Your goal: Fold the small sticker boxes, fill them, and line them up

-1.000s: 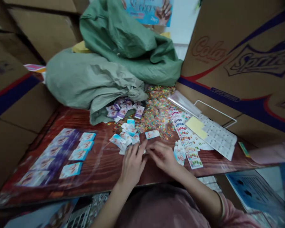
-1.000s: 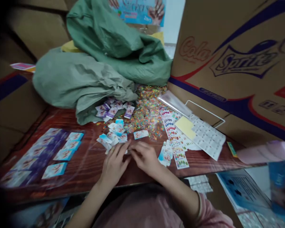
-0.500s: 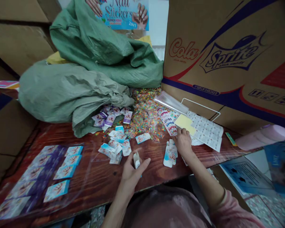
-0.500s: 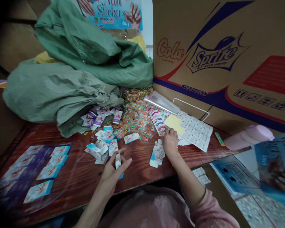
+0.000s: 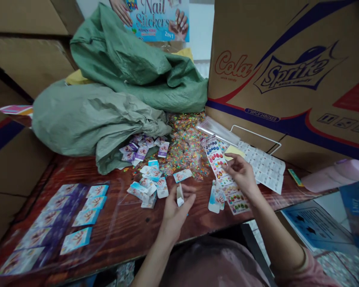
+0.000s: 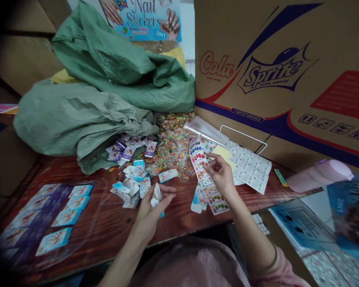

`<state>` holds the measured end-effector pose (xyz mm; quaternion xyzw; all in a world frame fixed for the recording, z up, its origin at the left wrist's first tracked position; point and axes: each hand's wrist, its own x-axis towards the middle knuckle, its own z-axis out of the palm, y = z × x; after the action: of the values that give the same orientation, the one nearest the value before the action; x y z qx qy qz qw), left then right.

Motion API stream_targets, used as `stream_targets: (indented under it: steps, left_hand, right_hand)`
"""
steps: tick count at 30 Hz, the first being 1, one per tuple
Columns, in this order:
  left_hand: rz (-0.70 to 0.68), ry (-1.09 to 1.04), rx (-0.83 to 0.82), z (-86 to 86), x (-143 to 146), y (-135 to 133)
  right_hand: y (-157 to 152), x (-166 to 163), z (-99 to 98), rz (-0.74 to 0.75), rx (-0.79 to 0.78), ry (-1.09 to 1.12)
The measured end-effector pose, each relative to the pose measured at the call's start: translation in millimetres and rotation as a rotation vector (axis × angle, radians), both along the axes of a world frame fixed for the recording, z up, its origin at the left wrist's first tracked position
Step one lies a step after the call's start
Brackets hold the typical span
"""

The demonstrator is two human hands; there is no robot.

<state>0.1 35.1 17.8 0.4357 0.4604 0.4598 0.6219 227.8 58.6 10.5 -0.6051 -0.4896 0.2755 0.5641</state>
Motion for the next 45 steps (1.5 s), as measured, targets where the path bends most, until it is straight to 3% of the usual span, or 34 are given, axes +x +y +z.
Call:
stream_targets:
  steps: [3, 6, 9, 13, 17, 20, 23, 25, 28, 31, 35, 42, 45]
  left_hand:
    - [-0.022, -0.111, 0.032, 11.6, 13, 4]
    - [0.084, -0.172, 0.084, 17.3, 16, 7]
    - [0.167, -0.118, 0.123, 21.1, 5, 9]
    - [0.069, 0.089, 0.229, 32.7, -16, 5]
    - [0.043, 0.189, 0.354, 44.7, -26, 0]
    - [0.117, 0.207, 0.427, 46.6, -31, -1]
    - [-0.022, 0.248, 0.387, 43.0, -36, 1]
    - [-0.107, 0.243, 0.332, 39.1, -39, 1]
    - [-0.068, 0.181, 0.302, 34.2, -40, 0]
    - [-0.029, 0.129, 0.275, 33.1, -40, 0]
    - [-0.019, 0.117, 0.243, 34.6, -42, 1]
    - [-0.138, 0.157, 0.077, 18.8, -42, -4]
    - [-0.113, 0.115, 0.059, 11.9, -39, -6]
  right_hand:
    - [-14, -32, 18.8, 0.096, 0.084, 0.118]
    - [-28, -63, 25.3, 0.198, 0.107, 0.097]
    - [-33, -75, 26.6, 0.25, 0.141, -0.135]
    - [-29, -73, 31.8, 0.32, 0.312, -0.565]
    - [-26, -77, 37.3, 0.534, 0.318, -0.528]
    - [-29, -86, 38.7, 0.488, 0.211, -0.249]
    - [-31, -92, 35.5, 0.454, 0.036, 0.01]
    - [-31, -94, 30.3, 0.393, 0.056, -0.013]
    - [-33, -93, 22.0, 0.353, 0.251, -0.287]
    - [-39, -94, 18.8, 0.499, 0.329, -0.465]
    - [-46, -100, 19.8, 0.586, 0.252, -0.375]
    - [-36, -103, 9.1, 0.444, 0.026, -0.044]
    - [-34, -97, 2.4, 0.347, 0.066, -0.052]
